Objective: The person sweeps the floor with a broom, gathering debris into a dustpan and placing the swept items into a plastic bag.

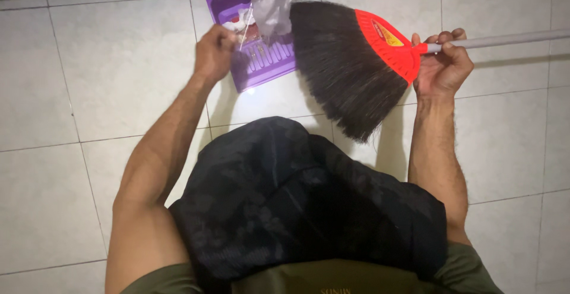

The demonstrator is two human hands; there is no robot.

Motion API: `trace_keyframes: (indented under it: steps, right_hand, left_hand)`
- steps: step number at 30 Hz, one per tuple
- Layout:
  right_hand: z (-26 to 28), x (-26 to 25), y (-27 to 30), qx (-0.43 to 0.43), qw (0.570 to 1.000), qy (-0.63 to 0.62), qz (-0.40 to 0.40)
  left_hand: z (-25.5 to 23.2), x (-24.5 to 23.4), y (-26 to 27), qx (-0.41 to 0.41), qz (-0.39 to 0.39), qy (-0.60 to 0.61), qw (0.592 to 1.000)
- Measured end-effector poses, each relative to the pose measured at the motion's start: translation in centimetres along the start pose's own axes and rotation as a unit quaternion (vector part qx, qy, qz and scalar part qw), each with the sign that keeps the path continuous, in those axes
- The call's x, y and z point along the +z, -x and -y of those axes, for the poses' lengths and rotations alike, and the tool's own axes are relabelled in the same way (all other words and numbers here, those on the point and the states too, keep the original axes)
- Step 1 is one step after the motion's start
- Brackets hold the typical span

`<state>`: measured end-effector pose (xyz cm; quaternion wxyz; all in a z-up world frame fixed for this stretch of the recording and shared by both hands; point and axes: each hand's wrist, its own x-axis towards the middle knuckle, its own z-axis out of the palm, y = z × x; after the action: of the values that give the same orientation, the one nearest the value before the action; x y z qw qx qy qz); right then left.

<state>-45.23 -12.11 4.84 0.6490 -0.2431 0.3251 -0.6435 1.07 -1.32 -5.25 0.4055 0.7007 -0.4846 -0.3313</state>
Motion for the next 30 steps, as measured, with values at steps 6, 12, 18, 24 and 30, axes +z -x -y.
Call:
trace_keyframes:
  steps: [6,12,18,24,30]
  right_hand:
    - [0.9,-0.3,0.3,0.008,1.0,0.003,0.023]
    - [1.8,-1.4,0.0,0.024,0.996,-0.036,0.077]
    - [1.2,-1.0,0.0,0.039,0.992,-0.067,0.102]
    - [0.7,-0.5,0.3,0.023,0.992,-0.078,0.098]
    - [-0.4,0.2,-0.4,0.022,0.988,-0.087,0.124]
  left_hand:
    - [0.9,-2.7,1.6,-0.132,-0.039,-0.051,0.989]
    - [-1.4,0.3,1.4,0.012,-0.037,-0.08,0.996]
    - [-4.7,5.0,-0.1,0.199,0.024,0.006,0.98]
    - [-5.4,6.0,0.3,0.023,0.071,0.205,0.976]
    - [-3.8,5.2,0.6,0.057,0.088,0.263,0.959]
